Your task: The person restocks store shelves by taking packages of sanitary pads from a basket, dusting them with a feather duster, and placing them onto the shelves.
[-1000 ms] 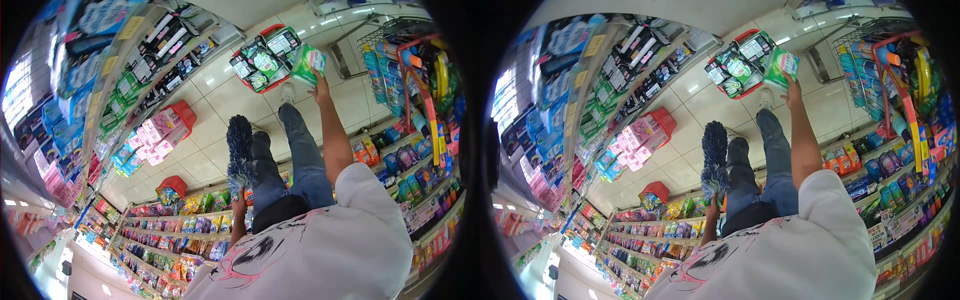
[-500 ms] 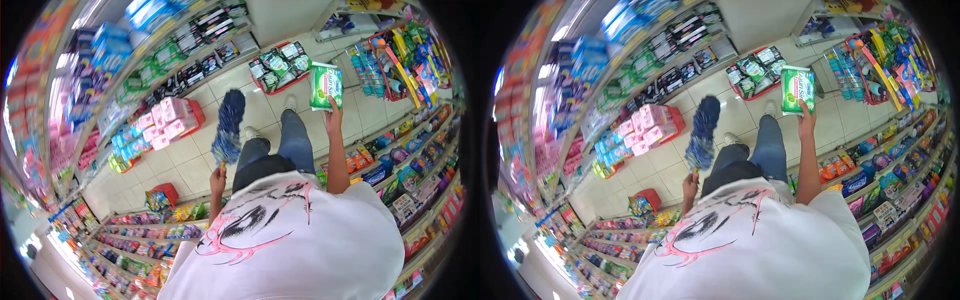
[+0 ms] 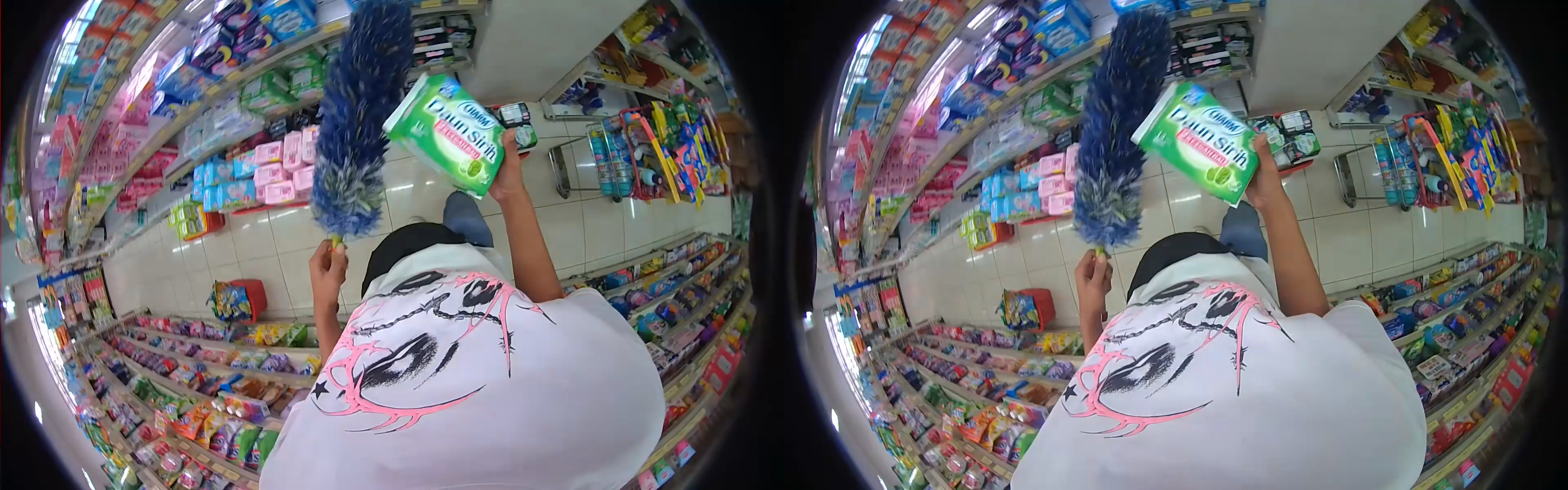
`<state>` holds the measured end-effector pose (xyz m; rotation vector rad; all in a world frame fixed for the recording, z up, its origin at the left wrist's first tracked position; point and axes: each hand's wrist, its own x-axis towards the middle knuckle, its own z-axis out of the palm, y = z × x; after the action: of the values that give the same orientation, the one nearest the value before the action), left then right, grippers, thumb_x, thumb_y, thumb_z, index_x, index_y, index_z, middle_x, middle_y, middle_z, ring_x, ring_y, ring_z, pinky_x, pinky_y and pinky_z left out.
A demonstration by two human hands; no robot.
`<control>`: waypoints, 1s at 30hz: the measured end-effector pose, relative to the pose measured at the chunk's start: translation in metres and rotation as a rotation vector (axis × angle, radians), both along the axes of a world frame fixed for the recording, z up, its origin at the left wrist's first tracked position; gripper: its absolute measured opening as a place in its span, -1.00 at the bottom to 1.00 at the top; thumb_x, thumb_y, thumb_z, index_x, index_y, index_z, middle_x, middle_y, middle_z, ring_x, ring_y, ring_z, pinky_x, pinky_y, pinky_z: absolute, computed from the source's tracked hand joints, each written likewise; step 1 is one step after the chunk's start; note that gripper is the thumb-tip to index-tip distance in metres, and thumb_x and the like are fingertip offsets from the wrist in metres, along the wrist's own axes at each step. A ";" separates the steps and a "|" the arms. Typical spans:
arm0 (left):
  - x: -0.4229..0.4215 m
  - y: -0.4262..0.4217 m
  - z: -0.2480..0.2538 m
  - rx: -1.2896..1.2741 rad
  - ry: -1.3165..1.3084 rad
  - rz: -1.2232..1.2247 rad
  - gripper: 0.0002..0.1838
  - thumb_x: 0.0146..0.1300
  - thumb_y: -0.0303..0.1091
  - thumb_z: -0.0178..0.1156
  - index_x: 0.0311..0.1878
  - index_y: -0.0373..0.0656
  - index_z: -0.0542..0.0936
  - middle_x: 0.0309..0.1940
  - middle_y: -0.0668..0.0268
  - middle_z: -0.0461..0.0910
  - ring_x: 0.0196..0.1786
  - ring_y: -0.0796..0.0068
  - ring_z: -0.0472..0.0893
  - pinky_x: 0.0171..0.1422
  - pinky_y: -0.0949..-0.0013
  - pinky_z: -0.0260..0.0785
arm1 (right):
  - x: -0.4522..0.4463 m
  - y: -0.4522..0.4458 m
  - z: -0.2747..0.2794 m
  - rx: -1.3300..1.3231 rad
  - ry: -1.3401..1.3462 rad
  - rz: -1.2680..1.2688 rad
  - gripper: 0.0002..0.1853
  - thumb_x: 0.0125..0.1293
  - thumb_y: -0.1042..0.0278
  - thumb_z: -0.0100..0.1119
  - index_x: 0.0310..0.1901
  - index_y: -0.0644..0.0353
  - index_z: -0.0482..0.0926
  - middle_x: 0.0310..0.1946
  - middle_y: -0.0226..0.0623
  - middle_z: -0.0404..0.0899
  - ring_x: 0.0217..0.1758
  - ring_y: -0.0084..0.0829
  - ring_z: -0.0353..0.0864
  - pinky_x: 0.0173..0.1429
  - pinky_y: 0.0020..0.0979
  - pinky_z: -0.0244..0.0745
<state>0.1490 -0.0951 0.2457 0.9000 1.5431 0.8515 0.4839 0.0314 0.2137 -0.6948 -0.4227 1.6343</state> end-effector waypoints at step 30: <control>-0.024 0.018 0.049 0.384 0.089 0.208 -0.72 0.38 -0.17 0.04 -0.20 -0.25 0.46 -0.65 0.52 0.30 -0.62 0.81 0.20 -0.58 0.59 -0.01 | -0.101 -0.028 0.025 -0.199 0.169 0.247 -0.40 0.27 -0.12 0.07 0.22 0.10 0.32 0.13 -0.26 0.45 0.17 -0.31 0.48 0.19 -0.23 0.45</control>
<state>0.1245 -0.0771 0.2945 1.0740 1.5973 1.3038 0.3831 0.0033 0.2385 -0.6642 -0.2317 1.9717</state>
